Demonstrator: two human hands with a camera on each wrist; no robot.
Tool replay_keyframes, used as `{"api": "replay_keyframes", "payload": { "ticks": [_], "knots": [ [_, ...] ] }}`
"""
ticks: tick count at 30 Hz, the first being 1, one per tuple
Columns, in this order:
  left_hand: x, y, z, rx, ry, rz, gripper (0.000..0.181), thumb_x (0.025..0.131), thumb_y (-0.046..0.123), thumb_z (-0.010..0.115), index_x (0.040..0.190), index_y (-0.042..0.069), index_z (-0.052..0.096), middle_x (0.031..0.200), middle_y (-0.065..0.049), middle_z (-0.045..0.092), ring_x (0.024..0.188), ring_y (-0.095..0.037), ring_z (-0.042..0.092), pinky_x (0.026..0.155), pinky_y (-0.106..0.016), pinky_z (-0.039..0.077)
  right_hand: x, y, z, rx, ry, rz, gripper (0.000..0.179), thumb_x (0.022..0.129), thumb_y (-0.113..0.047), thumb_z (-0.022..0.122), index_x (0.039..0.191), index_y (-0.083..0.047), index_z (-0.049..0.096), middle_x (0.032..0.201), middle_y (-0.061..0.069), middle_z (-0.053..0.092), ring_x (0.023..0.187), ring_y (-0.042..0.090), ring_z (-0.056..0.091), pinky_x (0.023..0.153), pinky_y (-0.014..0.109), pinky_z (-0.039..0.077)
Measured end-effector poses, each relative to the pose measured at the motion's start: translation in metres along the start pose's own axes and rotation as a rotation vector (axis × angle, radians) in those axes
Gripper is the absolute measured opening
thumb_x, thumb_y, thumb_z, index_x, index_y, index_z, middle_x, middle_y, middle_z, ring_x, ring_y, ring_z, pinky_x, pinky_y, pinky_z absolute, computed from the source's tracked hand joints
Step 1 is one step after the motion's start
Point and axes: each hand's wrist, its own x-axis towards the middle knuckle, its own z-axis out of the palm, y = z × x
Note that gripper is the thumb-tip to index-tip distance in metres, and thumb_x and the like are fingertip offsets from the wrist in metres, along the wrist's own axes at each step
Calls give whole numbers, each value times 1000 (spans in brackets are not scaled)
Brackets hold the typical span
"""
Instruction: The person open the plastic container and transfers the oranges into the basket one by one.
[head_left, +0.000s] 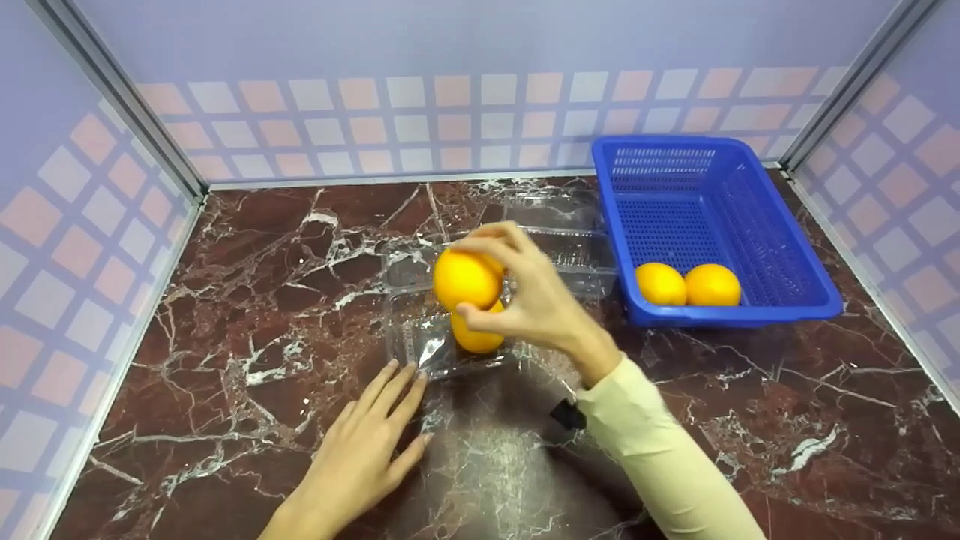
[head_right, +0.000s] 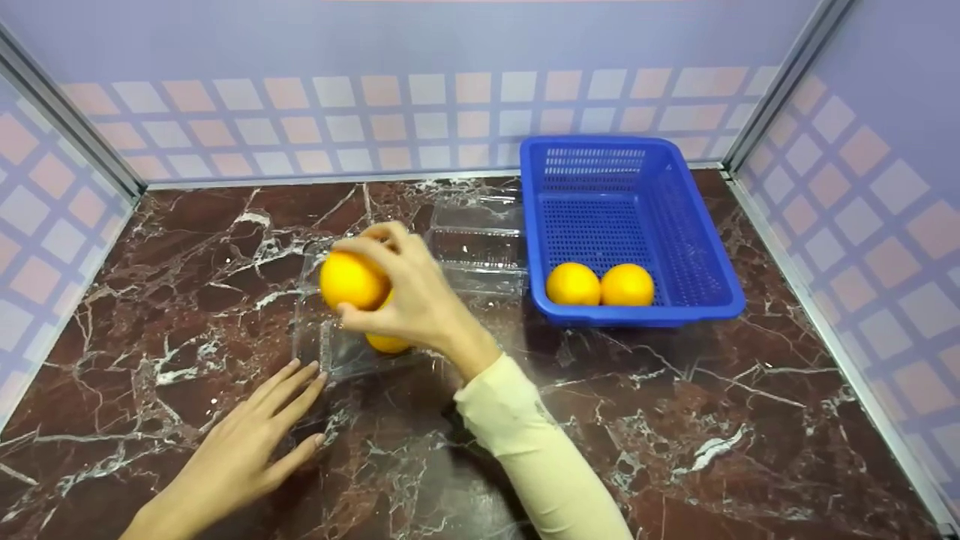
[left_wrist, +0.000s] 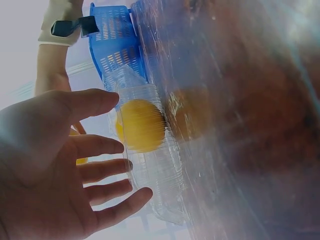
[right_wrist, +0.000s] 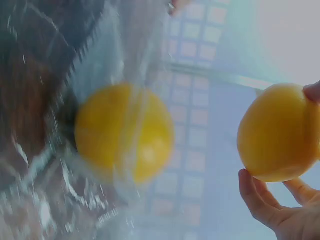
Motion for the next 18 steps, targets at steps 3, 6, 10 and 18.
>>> {"api": "replay_keyframes", "payload": {
  "ticks": [3, 6, 10, 18],
  "knots": [
    [0, 0, 1, 2, -3, -4, 69, 98, 35, 75, 157, 8, 51, 166, -12, 45, 156, -33, 37, 108, -68, 50, -3, 1, -16, -13, 61, -8, 60, 81, -28, 83, 138, -15, 69, 142, 12, 55, 126, 29, 59, 101, 49, 58],
    [-2, 0, 1, 0, -14, -20, 70, 98, 35, 75, 158, 8, 50, 167, -12, 43, 156, -33, 36, 109, -69, 48, -6, 4, -30, -20, 112, -10, 60, 81, -25, 85, 138, -17, 69, 141, 9, 55, 127, 25, 57, 100, 46, 59],
    [-2, 1, 0, -5, -23, -31, 71, 98, 35, 75, 158, 8, 49, 168, -11, 42, 157, -33, 36, 109, -70, 47, -10, 10, -49, -41, 179, -32, 60, 79, -24, 87, 136, -19, 71, 140, 7, 56, 126, 23, 56, 101, 46, 57],
    [1, 3, -3, -22, -49, -35, 71, 98, 33, 76, 159, 8, 48, 168, -12, 41, 158, -33, 34, 111, -69, 46, -19, 25, -78, -80, 297, -48, 58, 79, -21, 87, 135, -18, 72, 136, 13, 58, 125, 23, 56, 102, 49, 57]
  ]
}}
